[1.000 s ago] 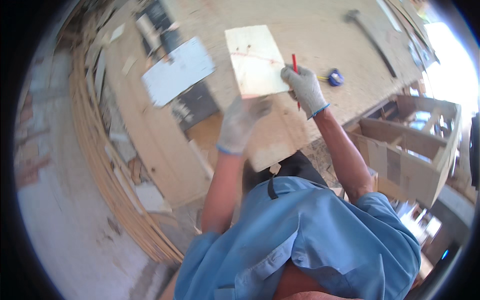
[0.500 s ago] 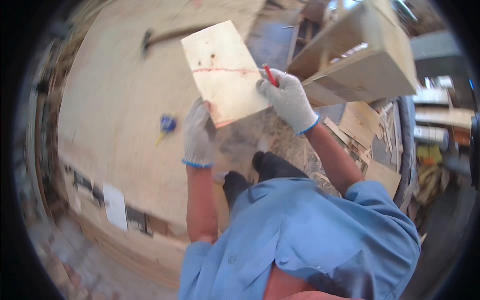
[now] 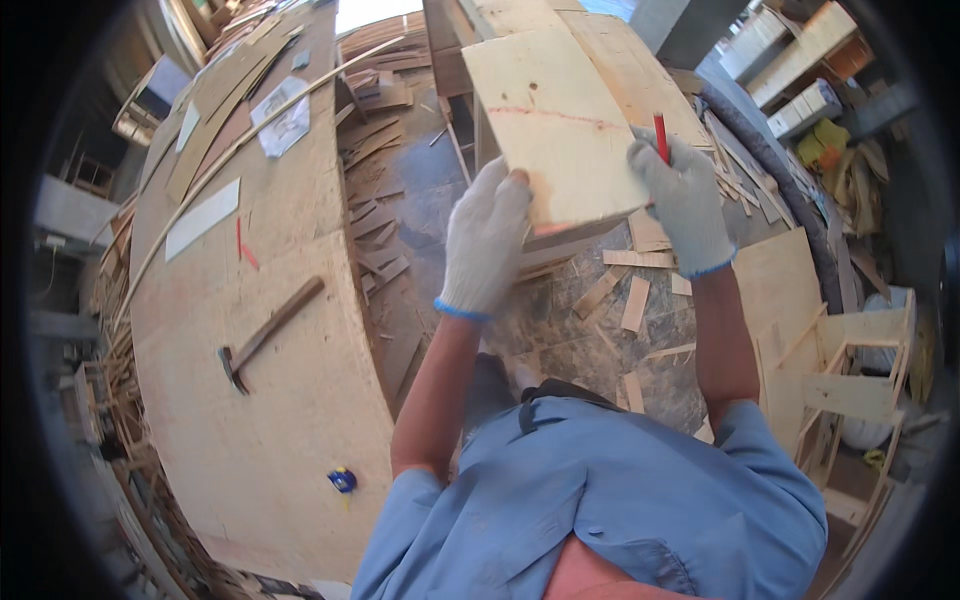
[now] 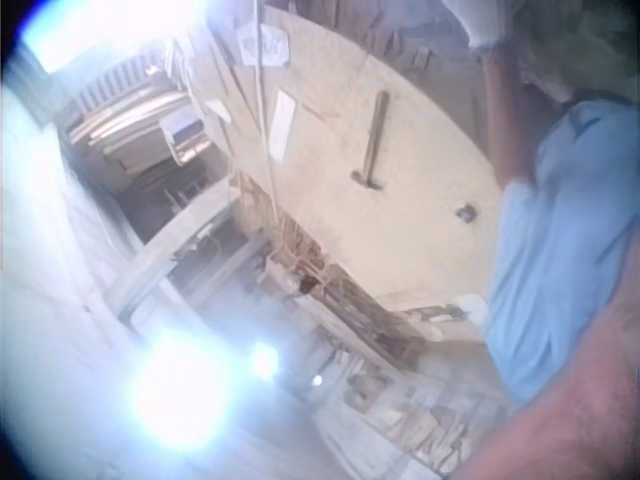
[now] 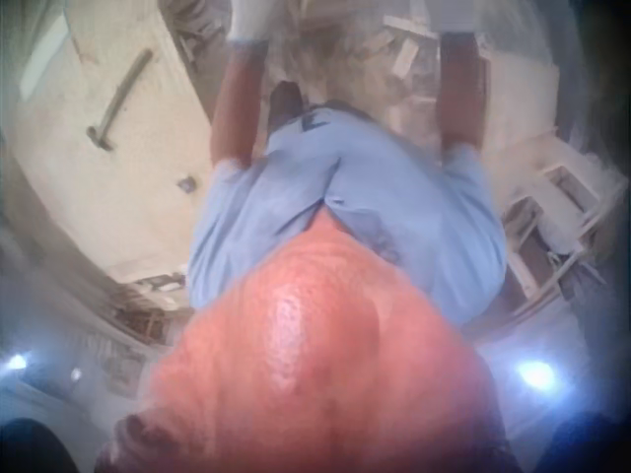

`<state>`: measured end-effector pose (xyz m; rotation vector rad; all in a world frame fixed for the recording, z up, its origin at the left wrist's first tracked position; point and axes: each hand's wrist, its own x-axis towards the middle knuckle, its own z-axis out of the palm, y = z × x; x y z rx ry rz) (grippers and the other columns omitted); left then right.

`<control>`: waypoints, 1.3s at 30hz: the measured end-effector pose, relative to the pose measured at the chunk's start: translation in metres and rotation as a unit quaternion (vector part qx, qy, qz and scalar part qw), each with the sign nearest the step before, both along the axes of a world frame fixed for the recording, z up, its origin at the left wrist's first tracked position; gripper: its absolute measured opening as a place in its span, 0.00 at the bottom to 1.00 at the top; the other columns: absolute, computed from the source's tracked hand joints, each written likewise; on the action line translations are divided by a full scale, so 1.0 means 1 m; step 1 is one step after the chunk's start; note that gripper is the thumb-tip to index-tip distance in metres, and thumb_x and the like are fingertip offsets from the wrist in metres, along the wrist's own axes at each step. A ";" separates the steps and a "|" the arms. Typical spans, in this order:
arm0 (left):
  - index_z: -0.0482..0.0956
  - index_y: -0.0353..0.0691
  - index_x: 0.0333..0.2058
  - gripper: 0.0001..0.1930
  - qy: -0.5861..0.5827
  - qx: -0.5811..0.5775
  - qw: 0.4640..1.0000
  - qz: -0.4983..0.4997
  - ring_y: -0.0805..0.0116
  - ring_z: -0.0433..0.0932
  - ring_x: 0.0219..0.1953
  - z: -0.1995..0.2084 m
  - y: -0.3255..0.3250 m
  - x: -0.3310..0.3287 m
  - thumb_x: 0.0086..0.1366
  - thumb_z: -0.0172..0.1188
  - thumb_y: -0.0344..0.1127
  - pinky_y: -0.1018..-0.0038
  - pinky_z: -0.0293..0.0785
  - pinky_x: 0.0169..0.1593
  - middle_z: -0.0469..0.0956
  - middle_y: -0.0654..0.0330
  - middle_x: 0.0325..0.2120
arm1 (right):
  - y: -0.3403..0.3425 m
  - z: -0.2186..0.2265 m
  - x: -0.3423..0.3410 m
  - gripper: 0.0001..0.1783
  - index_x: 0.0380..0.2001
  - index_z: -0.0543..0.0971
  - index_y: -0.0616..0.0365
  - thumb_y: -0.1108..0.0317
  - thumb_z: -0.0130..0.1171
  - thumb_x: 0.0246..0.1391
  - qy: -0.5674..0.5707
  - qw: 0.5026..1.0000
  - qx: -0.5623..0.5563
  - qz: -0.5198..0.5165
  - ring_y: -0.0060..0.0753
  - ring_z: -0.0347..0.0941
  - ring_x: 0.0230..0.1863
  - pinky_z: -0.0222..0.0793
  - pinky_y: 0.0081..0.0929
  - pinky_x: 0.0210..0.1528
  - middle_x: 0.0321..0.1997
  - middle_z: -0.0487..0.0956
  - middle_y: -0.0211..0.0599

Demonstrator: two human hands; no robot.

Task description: The person marks a small wooden board with a red pencil, then uses a nail gun to attach it to a larger wooden frame. They also use a hammer to tap the board into place and a tape measure to check dimensions.

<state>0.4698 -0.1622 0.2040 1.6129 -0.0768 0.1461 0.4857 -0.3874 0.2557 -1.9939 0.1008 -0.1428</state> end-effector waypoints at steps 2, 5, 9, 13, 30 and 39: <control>0.83 0.35 0.51 0.18 -0.008 0.073 0.997 -0.016 0.51 0.83 0.38 -0.003 -0.005 0.034 0.78 0.51 0.43 0.60 0.77 0.46 0.83 0.44 0.35 | -0.008 -0.012 0.033 0.18 0.42 0.87 0.64 0.58 0.61 0.68 -0.013 0.998 -0.009 -0.054 0.16 0.73 0.30 0.69 0.23 0.32 0.30 0.81 0.25; 0.83 0.37 0.50 0.18 -0.041 0.120 0.991 -0.034 0.38 0.85 0.43 -0.017 -0.011 0.076 0.78 0.52 0.44 0.51 0.78 0.47 0.84 0.39 0.41 | -0.041 -0.030 0.064 0.23 0.40 0.86 0.65 0.51 0.61 0.69 -0.069 0.985 -0.121 -0.100 0.25 0.75 0.28 0.70 0.31 0.33 0.25 0.79 0.35; 0.81 0.33 0.59 0.20 -0.069 0.144 0.987 0.034 0.56 0.86 0.51 -0.026 0.001 0.095 0.74 0.58 0.37 0.64 0.79 0.58 0.86 0.47 0.48 | -0.057 -0.027 0.066 0.21 0.49 0.86 0.65 0.55 0.60 0.71 -0.045 0.949 -0.275 -0.148 0.28 0.81 0.38 0.76 0.30 0.44 0.37 0.85 0.43; 0.78 0.34 0.64 0.27 -0.213 0.161 0.964 0.014 0.36 0.74 0.67 -0.037 -0.002 0.106 0.65 0.65 0.32 0.53 0.72 0.68 0.71 0.34 0.67 | -0.053 -0.048 0.059 0.16 0.54 0.86 0.65 0.68 0.60 0.70 -0.147 0.946 -0.250 -0.147 0.31 0.84 0.51 0.78 0.30 0.53 0.50 0.88 0.45; 0.77 0.29 0.64 0.22 -0.245 0.099 0.963 0.058 0.33 0.68 0.73 -0.065 -0.044 0.151 0.77 0.54 0.34 0.54 0.67 0.73 0.67 0.29 0.70 | -0.030 -0.062 0.078 0.22 0.53 0.87 0.58 0.80 0.66 0.54 -0.233 0.932 -0.275 -0.046 0.51 0.79 0.63 0.71 0.44 0.67 0.56 0.87 0.46; 0.77 0.30 0.64 0.21 -0.240 0.067 0.966 0.068 0.37 0.70 0.73 -0.066 -0.049 0.154 0.80 0.51 0.36 0.56 0.69 0.71 0.67 0.31 0.70 | -0.022 -0.058 0.077 0.24 0.53 0.86 0.59 0.83 0.62 0.50 -0.230 0.934 -0.266 -0.062 0.51 0.81 0.61 0.76 0.42 0.62 0.55 0.87 0.47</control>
